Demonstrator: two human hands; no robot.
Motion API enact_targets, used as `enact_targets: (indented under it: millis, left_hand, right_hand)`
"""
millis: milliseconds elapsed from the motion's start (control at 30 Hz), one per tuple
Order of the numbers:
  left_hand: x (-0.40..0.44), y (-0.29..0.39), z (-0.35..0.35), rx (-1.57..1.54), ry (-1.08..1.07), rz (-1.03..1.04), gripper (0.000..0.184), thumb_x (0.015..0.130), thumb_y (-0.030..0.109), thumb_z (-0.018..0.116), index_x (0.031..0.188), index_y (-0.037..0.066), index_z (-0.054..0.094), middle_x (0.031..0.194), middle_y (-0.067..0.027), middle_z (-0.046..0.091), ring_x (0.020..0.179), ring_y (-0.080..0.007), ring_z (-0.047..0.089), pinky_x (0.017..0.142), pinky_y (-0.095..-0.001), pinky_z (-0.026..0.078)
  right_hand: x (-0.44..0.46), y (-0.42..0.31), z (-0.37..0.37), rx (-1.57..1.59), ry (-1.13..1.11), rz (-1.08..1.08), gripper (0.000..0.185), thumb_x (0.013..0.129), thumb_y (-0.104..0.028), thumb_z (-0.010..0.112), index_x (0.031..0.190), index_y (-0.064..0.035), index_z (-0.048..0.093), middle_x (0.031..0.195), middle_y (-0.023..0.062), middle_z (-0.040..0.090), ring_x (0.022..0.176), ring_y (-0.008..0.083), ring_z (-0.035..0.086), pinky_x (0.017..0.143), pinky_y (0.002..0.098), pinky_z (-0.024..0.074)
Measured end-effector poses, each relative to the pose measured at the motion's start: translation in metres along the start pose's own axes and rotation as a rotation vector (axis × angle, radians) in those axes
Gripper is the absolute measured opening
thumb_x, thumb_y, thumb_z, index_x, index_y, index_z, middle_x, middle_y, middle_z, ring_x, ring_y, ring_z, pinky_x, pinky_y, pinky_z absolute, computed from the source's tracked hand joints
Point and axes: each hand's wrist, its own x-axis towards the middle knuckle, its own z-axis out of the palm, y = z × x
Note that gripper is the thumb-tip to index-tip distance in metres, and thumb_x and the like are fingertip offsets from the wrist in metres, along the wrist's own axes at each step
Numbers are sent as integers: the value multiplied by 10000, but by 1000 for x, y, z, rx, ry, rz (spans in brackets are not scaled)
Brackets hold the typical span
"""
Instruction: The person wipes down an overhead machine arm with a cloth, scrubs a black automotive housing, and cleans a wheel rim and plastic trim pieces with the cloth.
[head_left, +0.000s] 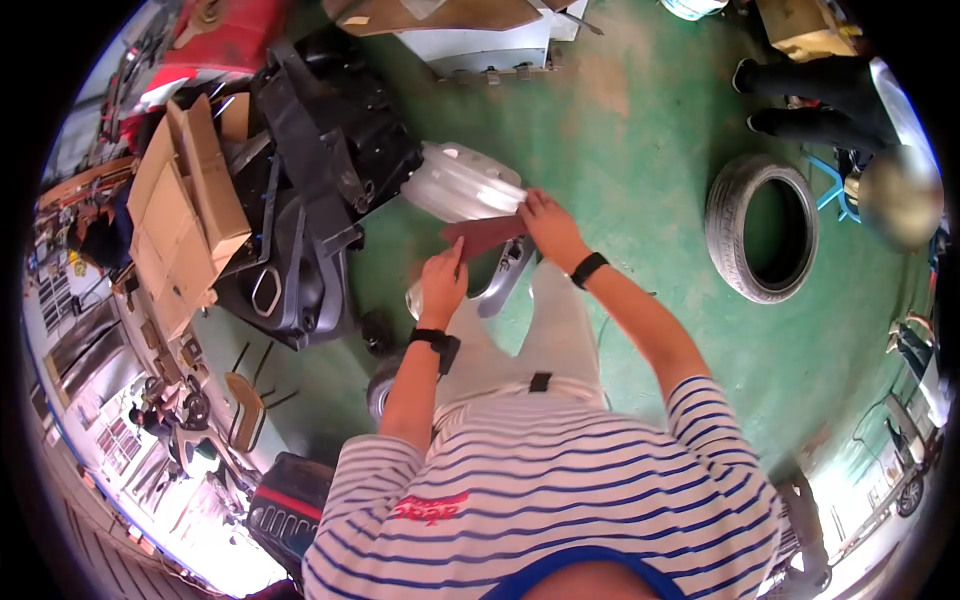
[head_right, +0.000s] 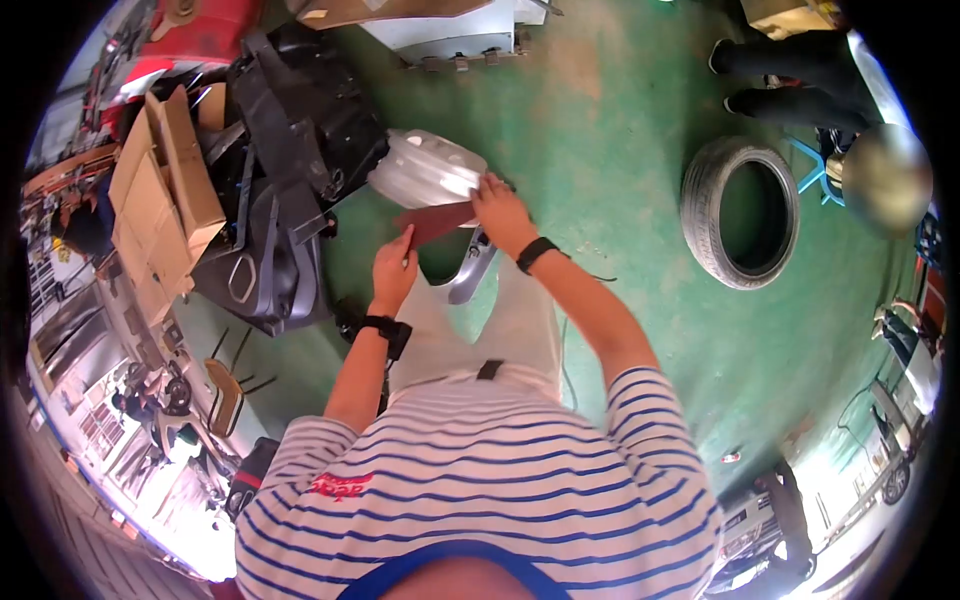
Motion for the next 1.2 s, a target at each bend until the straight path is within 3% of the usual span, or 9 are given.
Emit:
enact_targets:
  millis: [33,133,333,433,567,633,767,833,1200]
  left_hand:
    - [18,-9,9,83,106,193,465,850,85,587,1313,53,558,1039,-203,647,952,-371,617,866,-432,478]
    - [43,-38,31,270,218,161,507,842,85,594,1334,-6,514,1026,-204,613,970,-369,584,899,-453,450]
    - [58,-127,153,-218,75,-504,506,934,260,585,1339,-30,494,1305,-244,539,1167,-391,528,988,-438,413]
    - [72,-143,158,-593,209,-873,617,919,335,647,1376,-23,437,1369,-243,492,1181,-325,548,935,-385,446]
    - [102,-158,181,-480,279,-1073,590,900,314,681,1342,-11,465,1317,-186,549,1200,-289,539,1001,-373,410]
    - [135,-146,177,-872,505,-1616,496,899,259,691,1282,6,502,1277,-139,570,1163,-268,556,995,-382,429]
    - [109,-220,208,-1577,359,-1153,458,919,250,666,1284,24,507,1285,-111,570,1159,-242,560,999,-378,451]
    - [107,-228,204,-1722,272,-1131,450,921,249,663,1287,37,510,1278,-92,581,1156,-228,563,1006,-381,462]
    - [101,-214,225,-1681,137,-1179,398,918,251,666,1243,54,548,1216,-60,621,1098,-218,596,964,-351,477]
  right_hand:
    - [23,9,9,-95,70,17,438,835,-110,514,1264,-21,528,1340,179,507,1279,342,454,998,415,451]
    - [73,22,41,-138,196,-5,509,851,-122,488,1350,-20,466,1426,191,426,1345,364,375,1122,405,330]
    - [132,24,222,16,-56,154,586,841,-88,495,1419,-56,403,1478,211,341,1371,417,306,1142,492,256]
    - [141,4,235,214,98,296,697,763,-99,602,1417,-18,375,1312,268,461,1211,419,450,1051,470,366]
    - [158,27,265,358,171,304,663,675,-232,701,1275,-49,484,1116,198,574,1064,371,539,907,442,452]
    - [174,31,249,427,-19,355,645,678,-249,702,1253,-49,490,1080,193,597,1025,377,563,878,448,467]
    - [210,54,254,645,-251,364,480,689,-322,680,1045,-11,598,928,212,664,894,405,622,799,464,500]
    - [211,47,250,716,-232,413,410,688,-353,665,904,-5,665,899,244,666,863,405,632,791,456,507]
    - [168,77,267,593,-260,426,354,721,-327,679,947,-55,708,902,193,692,870,366,657,797,424,514]
